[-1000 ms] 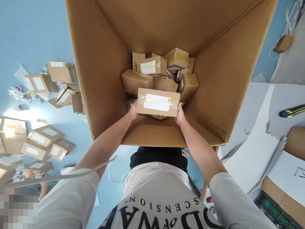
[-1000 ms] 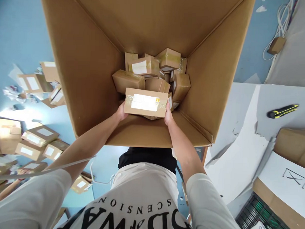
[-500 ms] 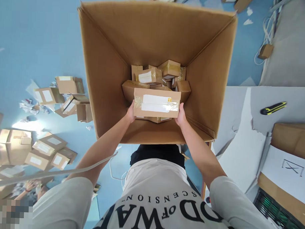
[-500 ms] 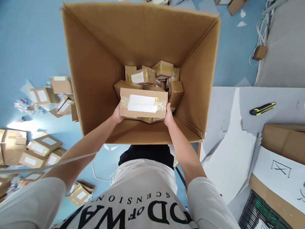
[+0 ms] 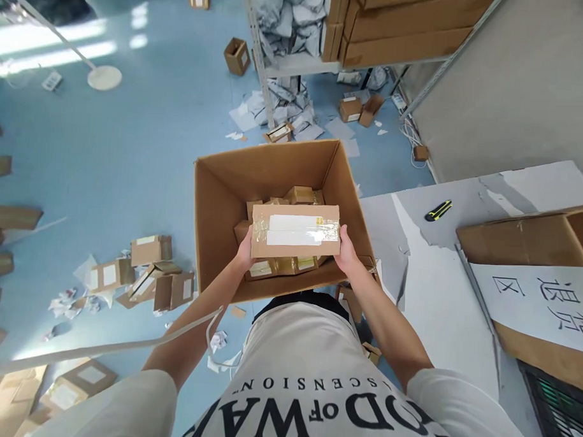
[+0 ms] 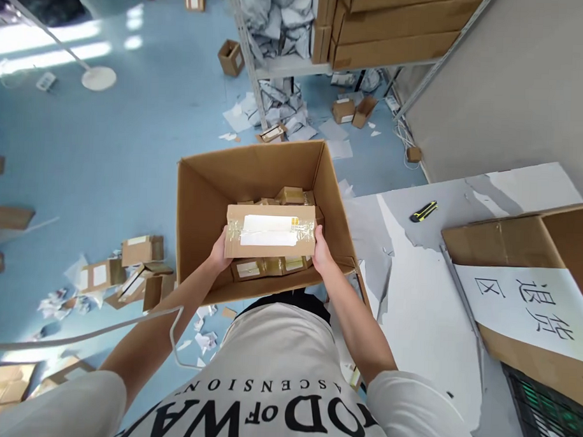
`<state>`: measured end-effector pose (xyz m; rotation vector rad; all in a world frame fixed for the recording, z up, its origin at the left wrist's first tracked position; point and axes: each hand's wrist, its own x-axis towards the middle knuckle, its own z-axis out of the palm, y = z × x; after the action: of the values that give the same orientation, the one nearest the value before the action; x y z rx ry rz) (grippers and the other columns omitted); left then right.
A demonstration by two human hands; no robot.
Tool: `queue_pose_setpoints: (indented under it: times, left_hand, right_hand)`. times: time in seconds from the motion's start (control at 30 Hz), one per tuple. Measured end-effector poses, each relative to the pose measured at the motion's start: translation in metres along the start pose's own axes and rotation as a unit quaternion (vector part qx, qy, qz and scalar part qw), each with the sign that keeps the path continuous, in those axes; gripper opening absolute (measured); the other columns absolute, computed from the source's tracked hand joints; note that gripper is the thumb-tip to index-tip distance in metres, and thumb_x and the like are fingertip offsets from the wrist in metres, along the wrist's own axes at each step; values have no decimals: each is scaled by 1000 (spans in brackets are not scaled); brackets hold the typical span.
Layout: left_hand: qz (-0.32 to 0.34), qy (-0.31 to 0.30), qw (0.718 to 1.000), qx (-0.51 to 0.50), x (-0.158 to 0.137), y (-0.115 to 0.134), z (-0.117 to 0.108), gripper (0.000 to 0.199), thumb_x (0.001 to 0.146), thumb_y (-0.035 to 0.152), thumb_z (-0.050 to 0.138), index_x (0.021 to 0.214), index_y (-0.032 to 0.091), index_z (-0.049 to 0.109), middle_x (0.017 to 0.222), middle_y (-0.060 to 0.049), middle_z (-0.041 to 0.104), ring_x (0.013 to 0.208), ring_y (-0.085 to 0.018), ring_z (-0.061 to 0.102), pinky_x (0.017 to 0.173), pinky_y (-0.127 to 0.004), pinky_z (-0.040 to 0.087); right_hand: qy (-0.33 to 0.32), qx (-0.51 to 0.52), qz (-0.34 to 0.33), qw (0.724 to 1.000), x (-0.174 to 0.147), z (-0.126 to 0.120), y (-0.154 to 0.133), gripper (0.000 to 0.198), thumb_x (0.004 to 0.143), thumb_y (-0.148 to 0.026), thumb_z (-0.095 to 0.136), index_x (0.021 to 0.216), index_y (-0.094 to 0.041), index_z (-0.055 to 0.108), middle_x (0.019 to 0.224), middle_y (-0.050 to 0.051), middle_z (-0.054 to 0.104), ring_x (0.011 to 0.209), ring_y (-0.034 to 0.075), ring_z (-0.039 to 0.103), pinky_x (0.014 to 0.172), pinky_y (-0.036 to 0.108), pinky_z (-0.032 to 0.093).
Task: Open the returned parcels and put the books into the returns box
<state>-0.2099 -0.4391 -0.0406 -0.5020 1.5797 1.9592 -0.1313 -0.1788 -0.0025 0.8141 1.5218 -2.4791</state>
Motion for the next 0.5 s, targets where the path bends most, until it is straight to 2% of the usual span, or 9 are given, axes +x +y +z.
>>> queue_pose_setpoints:
  times: [0.17,0.27,0.33,0.5]
  left_hand:
    - [-24,-11,1000,-16,-14,18,22,55,86,63,47,115,19,63,108,-7,73,110,-30,65,97,-44,52]
    - [-43,-20,999,-20,-16,26,45,52,87,58,51,114,16,63,106,-8,73,106,-28,66,94,-40,53]
    - [-60,-35,997,-15,-14,28,65,50,89,56,50,113,15,64,104,-8,73,105,-27,66,93,-39,53]
    - [-66,-129,989,38,-9,16,135,48,91,55,46,113,15,64,103,-7,73,103,-26,66,93,-37,52]
  right_hand:
    - [24,44,-17,999,-21,-11,-4,70,86,-74,34,139,-29,48,127,1,65,125,26,55,107,48,41]
    - [56,74,-13,996,-37,-25,-10,67,87,-72,34,138,-31,49,122,1,68,122,25,57,104,44,44]
    - [92,94,-16,991,-51,-37,-15,66,88,-71,33,135,-29,53,119,2,70,120,25,58,101,43,46]
    - [192,125,-68,971,-96,-83,-22,67,88,-72,31,128,-26,58,115,3,71,116,26,61,96,41,49]
